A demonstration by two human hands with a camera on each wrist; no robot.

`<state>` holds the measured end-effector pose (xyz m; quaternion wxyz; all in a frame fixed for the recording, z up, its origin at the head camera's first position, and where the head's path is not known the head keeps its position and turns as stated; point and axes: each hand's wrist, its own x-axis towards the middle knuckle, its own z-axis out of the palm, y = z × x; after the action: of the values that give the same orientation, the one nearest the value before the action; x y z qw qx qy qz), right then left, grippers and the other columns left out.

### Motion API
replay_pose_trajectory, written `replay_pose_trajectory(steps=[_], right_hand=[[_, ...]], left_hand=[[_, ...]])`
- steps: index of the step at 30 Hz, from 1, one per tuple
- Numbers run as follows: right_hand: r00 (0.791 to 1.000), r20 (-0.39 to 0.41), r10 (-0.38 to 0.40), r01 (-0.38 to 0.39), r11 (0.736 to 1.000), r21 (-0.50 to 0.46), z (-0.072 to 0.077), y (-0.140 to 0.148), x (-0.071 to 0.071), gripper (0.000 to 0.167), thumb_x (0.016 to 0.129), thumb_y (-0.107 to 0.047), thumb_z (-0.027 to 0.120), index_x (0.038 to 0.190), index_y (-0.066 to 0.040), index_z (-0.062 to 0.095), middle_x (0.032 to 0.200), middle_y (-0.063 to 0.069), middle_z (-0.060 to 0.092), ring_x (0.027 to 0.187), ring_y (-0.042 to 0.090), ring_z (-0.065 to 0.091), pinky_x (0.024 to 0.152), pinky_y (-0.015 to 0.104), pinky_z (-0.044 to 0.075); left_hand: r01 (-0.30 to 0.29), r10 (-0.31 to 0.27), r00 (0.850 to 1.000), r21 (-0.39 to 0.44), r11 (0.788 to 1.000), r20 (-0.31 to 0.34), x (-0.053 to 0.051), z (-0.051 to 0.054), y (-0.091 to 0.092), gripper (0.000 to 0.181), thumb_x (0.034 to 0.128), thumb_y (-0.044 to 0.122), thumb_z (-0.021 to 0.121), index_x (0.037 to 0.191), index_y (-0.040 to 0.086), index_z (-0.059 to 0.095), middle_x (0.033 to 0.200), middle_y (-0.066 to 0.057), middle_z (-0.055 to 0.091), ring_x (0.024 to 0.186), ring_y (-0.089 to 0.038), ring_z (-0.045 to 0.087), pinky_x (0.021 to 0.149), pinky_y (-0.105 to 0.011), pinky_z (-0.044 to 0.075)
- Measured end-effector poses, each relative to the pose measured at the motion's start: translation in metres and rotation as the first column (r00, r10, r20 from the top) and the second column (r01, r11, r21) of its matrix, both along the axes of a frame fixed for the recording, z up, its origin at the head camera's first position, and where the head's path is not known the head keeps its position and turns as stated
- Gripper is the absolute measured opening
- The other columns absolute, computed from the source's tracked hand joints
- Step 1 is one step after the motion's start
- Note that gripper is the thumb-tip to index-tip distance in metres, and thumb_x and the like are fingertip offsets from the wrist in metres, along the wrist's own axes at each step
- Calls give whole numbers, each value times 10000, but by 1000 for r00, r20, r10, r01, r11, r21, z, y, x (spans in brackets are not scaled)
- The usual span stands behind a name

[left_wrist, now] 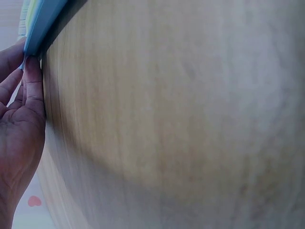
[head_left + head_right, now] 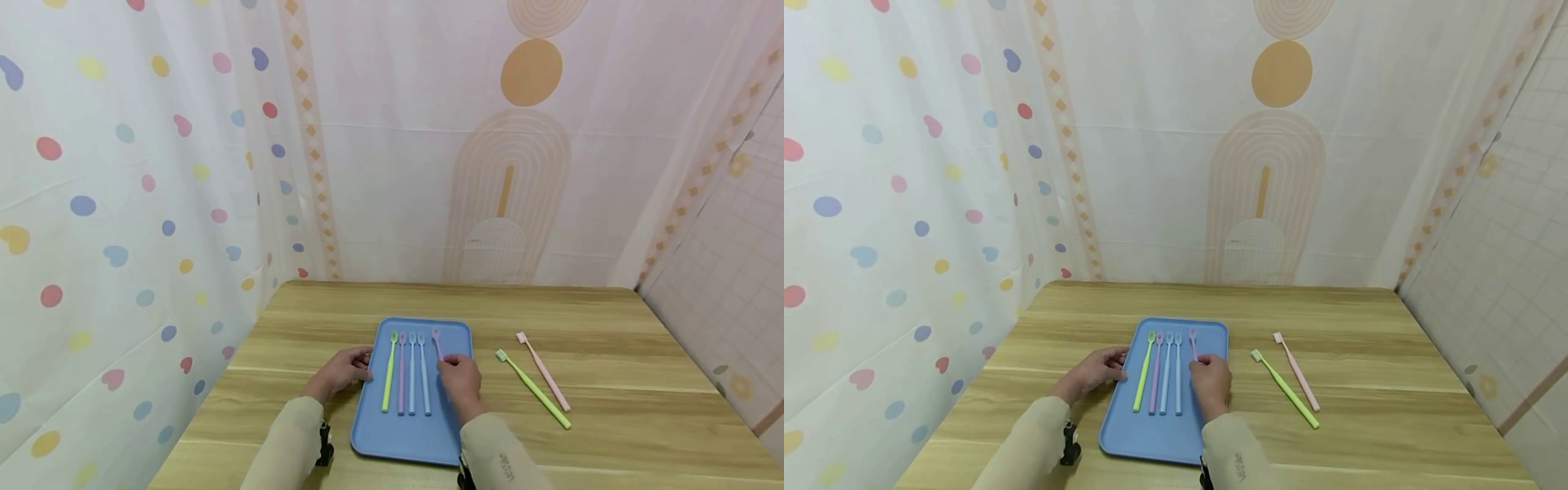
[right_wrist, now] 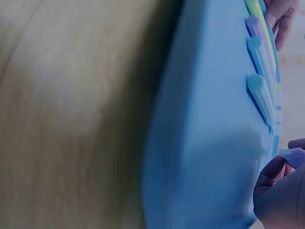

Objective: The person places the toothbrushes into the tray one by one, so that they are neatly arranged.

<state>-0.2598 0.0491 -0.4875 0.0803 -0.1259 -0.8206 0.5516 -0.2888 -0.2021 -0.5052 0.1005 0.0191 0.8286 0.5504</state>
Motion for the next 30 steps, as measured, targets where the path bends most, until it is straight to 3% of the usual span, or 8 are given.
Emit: replay_pose_trajectory(steps=[6, 13, 19, 30], right_hand=[[999, -17, -32, 33, 997, 63, -7, -8, 0, 131, 821, -72, 687, 896, 26, 733, 797, 104, 668, 720, 252, 588, 648, 383, 483], [996, -92, -8, 22, 987, 161, -8, -12, 2, 97, 784, -35, 696, 845, 35, 725, 769, 116, 675, 702, 278, 606, 663, 426, 497], [998, -66, 22, -7, 974, 227, -9, -12, 1, 70, 787, -38, 712, 828, 18, 723, 758, 103, 668, 689, 258, 599, 666, 419, 501], [998, -54, 42, -30, 978, 208, -9, -11, 1, 142, 787, -47, 694, 904, 28, 724, 797, 107, 682, 707, 238, 607, 663, 400, 509]], left_hand=[[1, -1, 1000, -2, 1000, -5, 0, 0, 0, 606, 814, -121, 708, 1389, -53, 525, 1025, -111, 573, 928, -233, 508, 763, -310, 455], [-4, 4, 1000, 3, 1000, 7, 0, 1, 0, 612, 809, -118, 715, 1388, -43, 533, 1026, -115, 577, 923, -239, 510, 746, -319, 454], [-2, 2, 1000, 8, 1000, -2, 0, 1, 0, 620, 802, -123, 720, 1387, -45, 533, 1027, -123, 571, 921, -243, 504, 740, -322, 454], [2, -2, 1000, -5, 1000, 6, -1, -1, -2, 620, 817, -106, 714, 1402, -37, 521, 1028, -113, 564, 927, -237, 499, 723, -301, 443]])
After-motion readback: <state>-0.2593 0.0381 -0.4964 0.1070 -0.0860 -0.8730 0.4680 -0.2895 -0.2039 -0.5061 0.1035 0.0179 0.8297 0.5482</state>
